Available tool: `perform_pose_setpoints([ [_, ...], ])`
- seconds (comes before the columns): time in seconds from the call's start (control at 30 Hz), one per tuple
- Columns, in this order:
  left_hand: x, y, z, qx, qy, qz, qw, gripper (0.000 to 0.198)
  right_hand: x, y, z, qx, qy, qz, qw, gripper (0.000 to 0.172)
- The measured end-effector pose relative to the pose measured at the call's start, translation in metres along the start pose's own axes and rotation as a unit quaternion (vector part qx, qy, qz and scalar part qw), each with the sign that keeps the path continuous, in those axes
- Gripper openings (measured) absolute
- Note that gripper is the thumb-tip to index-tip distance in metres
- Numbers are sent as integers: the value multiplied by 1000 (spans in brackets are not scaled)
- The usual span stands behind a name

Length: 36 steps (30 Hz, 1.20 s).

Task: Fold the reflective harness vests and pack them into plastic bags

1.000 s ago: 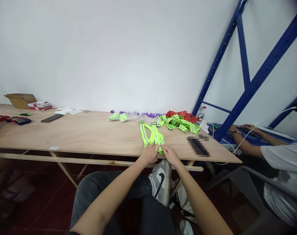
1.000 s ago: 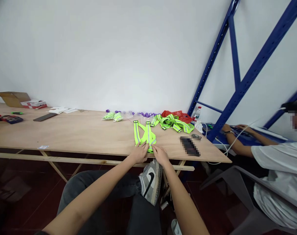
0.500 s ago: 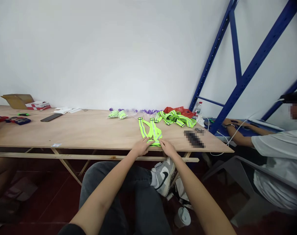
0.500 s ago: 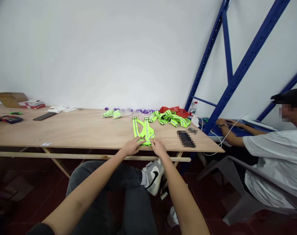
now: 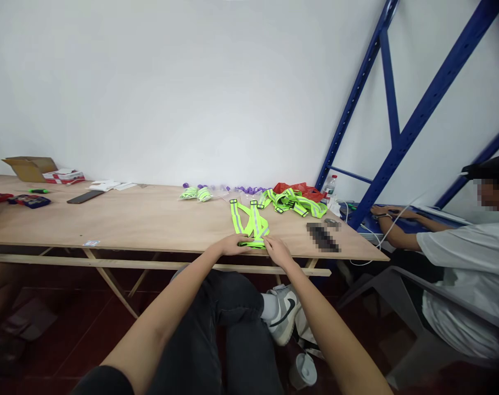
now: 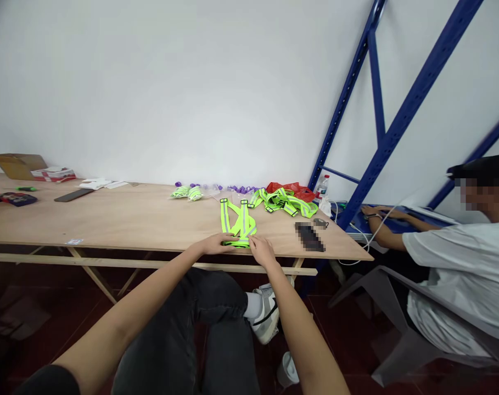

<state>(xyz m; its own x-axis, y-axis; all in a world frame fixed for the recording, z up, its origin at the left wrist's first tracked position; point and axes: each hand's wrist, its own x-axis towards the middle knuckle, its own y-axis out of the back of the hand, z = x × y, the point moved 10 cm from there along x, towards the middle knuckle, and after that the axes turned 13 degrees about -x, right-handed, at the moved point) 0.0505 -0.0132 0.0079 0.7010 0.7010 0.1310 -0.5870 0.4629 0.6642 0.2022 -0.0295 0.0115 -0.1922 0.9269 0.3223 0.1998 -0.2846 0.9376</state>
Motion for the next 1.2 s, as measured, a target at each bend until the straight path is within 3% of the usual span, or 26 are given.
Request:
perform_pose_setpoints([
  [0.2, -24, 20, -14, -86, 16, 74, 993, 61, 2, -2, 0, -9, 5, -2, 1000, 40],
  [0.43, -61, 50, -27, -163, 68, 217, 960, 55, 5, -3, -1, 5, 51, 37, 998, 38],
  [0.63, -63, 64, -27, -150, 135, 223, 954, 50, 4, -3, -5, 34, 72, 45, 996, 35],
  [0.8, -72, 74, -51, -215, 195, 266, 919, 64, 4, 1, -4, 57, 63, 58, 995, 31],
  [0.97, -84, 75, -77, -336, 196, 323, 863, 64, 3, 1, -4, 62, 62, 55, 995, 30],
  [1.2, -88, 76, -81, -354, 205, 349, 843, 62, 3, -1, -3, 55, 66, 55, 995, 28],
])
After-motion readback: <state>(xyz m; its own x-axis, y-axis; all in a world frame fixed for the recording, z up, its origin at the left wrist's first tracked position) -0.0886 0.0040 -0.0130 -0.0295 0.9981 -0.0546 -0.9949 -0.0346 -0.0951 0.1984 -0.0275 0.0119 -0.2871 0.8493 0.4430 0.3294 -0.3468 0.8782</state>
